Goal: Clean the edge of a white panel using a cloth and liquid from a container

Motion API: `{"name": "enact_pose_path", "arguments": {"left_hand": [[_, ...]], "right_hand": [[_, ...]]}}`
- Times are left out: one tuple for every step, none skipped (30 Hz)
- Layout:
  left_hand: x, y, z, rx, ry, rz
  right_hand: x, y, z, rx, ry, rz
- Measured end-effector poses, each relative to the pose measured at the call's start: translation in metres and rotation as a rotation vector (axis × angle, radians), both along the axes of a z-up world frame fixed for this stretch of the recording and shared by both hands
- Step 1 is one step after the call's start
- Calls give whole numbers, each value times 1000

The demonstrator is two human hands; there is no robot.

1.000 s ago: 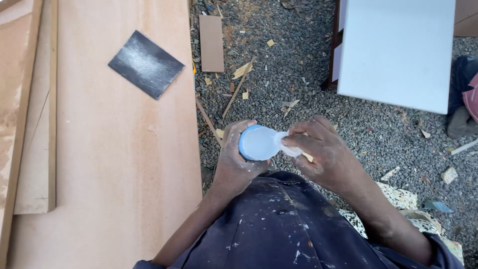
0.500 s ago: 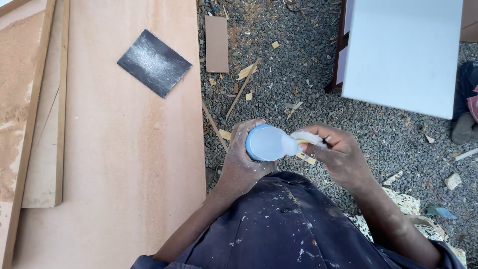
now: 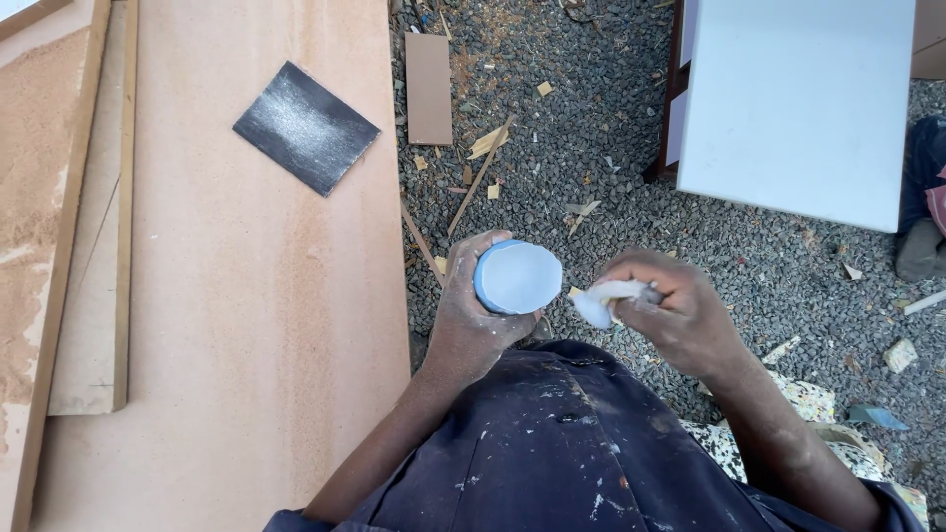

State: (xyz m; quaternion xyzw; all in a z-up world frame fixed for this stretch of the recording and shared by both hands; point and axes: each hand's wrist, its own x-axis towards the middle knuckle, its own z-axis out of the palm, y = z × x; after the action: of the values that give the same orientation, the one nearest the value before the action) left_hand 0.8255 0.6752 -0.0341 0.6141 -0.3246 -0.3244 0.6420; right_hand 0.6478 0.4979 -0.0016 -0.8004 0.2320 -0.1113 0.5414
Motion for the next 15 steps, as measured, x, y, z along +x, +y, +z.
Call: {"name": "enact_pose_path", "arguments": {"left_hand": [[0, 0, 1, 2, -1, 7], [0, 0, 3, -5, -5, 11], [0, 1, 4, -11, -11, 21], [0, 1, 2, -7, -14, 33], [-1, 2, 1, -16, 6, 34], [-1, 3, -1, -26, 25, 35], [-1, 4, -4, -26, 17, 54], [-1, 6, -7, -56, 63, 88], [1, 8, -10, -87, 106, 123], [3, 11, -16, -89, 94, 143], [4, 12, -23, -73, -1, 219], [6, 14, -29, -56, -96, 296], [13, 15, -33, -54, -111, 332], [20, 18, -36, -61, -125, 370], [26, 23, -41, -63, -137, 409]], "right_hand": [[5, 4, 6, 2, -1, 7], [10, 8, 13, -94, -64, -16], [17, 12, 18, -188, -131, -35], [19, 13, 18, -184, -135, -24], [21, 14, 18, -306, -114, 29], [23, 16, 19, -429, -94, 82], [21, 14, 17, -428, -106, 99], [20, 13, 15, -482, -75, 132], [20, 11, 13, -538, -47, 164], [17, 9, 10, -538, -63, 182], [15, 5, 7, -488, 158, 152], [13, 2, 4, -438, 378, 122], [15, 2, 7, -444, 358, 156], [18, 3, 9, -447, 355, 100], [20, 5, 10, -445, 355, 49]]}}
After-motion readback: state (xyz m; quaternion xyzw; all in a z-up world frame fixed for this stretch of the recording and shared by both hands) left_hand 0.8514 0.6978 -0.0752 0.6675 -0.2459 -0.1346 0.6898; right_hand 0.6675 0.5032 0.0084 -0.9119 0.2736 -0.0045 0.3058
